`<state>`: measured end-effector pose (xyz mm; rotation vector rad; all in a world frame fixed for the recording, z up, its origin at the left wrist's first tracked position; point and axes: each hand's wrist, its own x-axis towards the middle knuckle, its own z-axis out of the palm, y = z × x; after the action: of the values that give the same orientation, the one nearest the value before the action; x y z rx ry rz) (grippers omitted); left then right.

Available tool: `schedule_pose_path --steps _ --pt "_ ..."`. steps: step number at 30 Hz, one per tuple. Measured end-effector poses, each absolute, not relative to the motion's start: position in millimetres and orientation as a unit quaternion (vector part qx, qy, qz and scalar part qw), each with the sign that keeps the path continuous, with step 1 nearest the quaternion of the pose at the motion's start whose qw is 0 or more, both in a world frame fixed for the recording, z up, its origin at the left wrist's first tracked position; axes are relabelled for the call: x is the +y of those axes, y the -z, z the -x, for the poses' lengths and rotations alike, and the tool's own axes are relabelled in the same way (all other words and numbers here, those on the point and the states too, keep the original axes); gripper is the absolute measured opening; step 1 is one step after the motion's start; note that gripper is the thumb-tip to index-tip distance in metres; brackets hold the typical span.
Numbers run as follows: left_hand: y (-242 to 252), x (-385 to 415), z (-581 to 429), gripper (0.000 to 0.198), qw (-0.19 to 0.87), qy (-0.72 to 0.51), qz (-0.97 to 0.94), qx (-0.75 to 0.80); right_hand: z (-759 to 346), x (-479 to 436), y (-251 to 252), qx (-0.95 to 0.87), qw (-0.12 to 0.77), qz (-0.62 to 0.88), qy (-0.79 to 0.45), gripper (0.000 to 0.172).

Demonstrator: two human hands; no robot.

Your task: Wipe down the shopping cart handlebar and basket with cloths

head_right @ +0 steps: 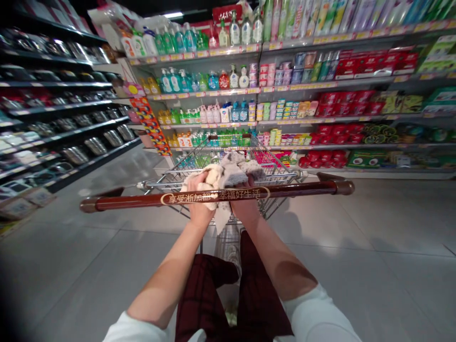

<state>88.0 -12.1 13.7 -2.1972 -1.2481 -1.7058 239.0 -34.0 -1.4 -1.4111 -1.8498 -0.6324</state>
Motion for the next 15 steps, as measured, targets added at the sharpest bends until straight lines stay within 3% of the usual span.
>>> schedule_pose_path --steps 7,15 --pt "-26 1 -80 0.031 0.057 0.479 0.786 -0.386 -236 -33 -21 -0.710 0.310 0.560 0.292 0.011" --pt "-19 11 -65 0.031 0.170 0.384 0.814 -0.401 -267 -28 -1 -0.728 0.318 0.543 0.273 0.018"
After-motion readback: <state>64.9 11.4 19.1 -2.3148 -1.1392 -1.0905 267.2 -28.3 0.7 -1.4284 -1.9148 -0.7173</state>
